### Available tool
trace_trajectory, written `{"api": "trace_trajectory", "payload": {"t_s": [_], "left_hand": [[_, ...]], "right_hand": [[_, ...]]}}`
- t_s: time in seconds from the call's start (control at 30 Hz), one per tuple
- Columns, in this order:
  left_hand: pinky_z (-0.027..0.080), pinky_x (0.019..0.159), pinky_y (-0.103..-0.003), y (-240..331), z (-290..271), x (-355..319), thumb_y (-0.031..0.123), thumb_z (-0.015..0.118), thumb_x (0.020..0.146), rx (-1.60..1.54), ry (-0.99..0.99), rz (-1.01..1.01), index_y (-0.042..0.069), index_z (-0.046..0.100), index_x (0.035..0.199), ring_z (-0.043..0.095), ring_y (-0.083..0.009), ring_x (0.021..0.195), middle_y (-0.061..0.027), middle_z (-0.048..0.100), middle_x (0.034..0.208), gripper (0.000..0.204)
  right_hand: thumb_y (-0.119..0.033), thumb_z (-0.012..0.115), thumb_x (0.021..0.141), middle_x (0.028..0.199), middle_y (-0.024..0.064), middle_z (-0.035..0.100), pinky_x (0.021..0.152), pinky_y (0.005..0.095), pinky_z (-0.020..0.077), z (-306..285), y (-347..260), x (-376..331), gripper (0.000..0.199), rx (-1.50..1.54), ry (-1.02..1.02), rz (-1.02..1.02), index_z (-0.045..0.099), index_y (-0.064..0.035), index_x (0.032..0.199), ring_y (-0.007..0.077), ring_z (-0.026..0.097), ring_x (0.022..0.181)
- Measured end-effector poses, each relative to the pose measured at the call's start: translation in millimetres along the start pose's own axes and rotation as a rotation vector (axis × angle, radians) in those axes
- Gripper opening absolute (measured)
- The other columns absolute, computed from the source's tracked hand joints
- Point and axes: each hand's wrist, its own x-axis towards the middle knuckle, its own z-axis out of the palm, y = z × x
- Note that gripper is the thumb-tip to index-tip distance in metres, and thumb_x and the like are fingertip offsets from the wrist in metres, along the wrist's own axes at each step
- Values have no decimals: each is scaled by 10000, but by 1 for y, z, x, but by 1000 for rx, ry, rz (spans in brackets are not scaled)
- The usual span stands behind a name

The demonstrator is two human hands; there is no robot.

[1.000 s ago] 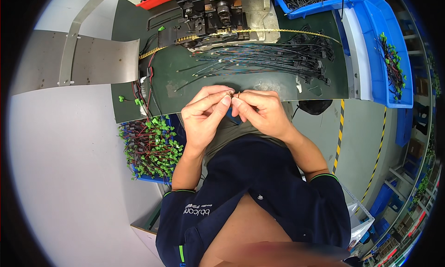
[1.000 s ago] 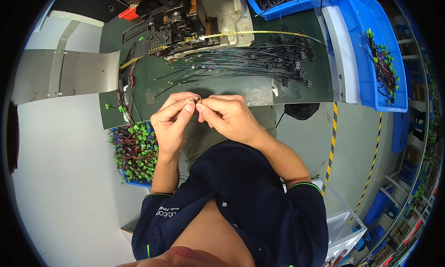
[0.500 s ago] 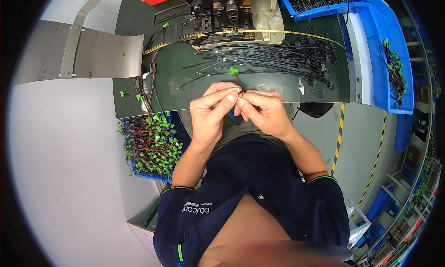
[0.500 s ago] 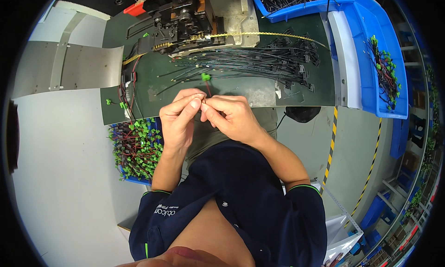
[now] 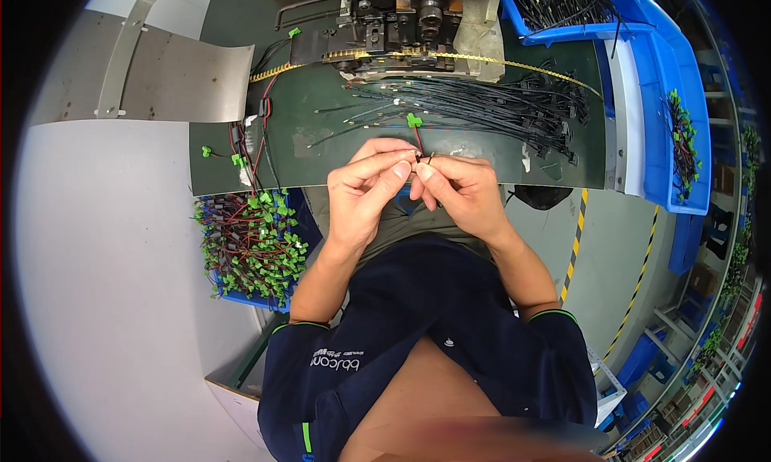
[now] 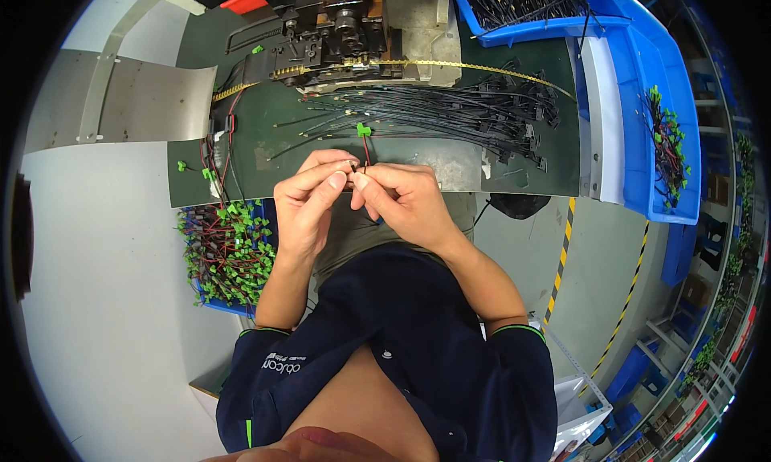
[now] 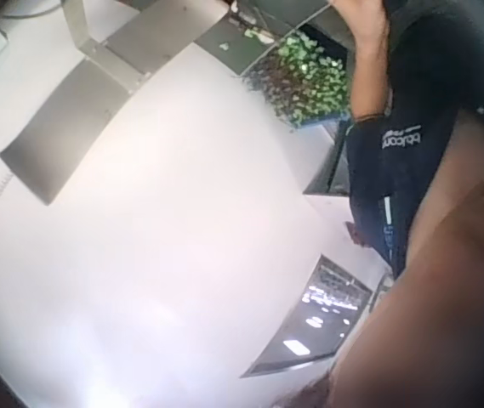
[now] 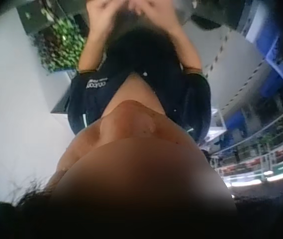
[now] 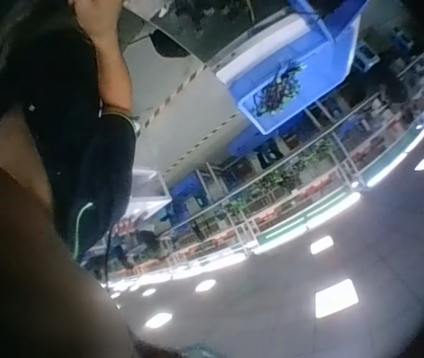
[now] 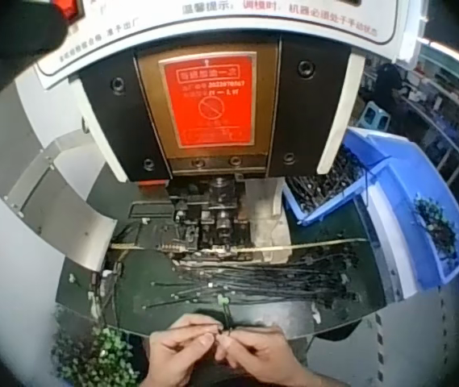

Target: The person assembles and processes electrical wire harnesses by hand at a production workstation, working with wires and connectors from bins.

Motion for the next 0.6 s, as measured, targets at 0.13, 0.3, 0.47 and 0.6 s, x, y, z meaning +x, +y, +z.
{"api": "trace_trajectory", "payload": {"t_s": [0.13, 0.3, 0.47, 0.6], "left_hand": [[569, 957, -356, 2, -3, 0, -40, 656, 994, -25, 7, -9, -69, 771, 1168, 673, -245, 1114, -198, 679, 1242, 210], [539, 979, -341, 4, -5, 2, -60, 666, 979, -1, 19, -10, -59, 779, 1158, 671, -238, 1120, -189, 685, 1236, 212], [548, 961, -338, 4, -9, 3, -79, 696, 954, -98, 18, -41, -63, 780, 1143, 681, -233, 1092, -179, 698, 1203, 208], [555, 942, -333, 2, -10, 5, -81, 721, 936, -69, 44, -42, -61, 783, 1130, 689, -232, 1061, -174, 710, 1164, 204]], "right_hand": [[-80, 648, 1052, 765, 33, 707, 511, 250, 434, 2, -2, 2, 208, -15, -8, 29, 751, 20, 901, 65, 595, 591], [-83, 658, 1048, 748, 35, 698, 504, 255, 427, 4, -3, 5, 214, -58, -12, 25, 752, 20, 885, 66, 592, 576], [-80, 668, 1039, 717, 31, 685, 493, 258, 421, 7, -2, 6, 205, -94, 0, 31, 754, 15, 878, 67, 593, 560], [-79, 676, 1033, 706, 31, 679, 491, 257, 424, 9, -1, 8, 193, -125, -9, 19, 759, 8, 882, 71, 590, 546]]}}
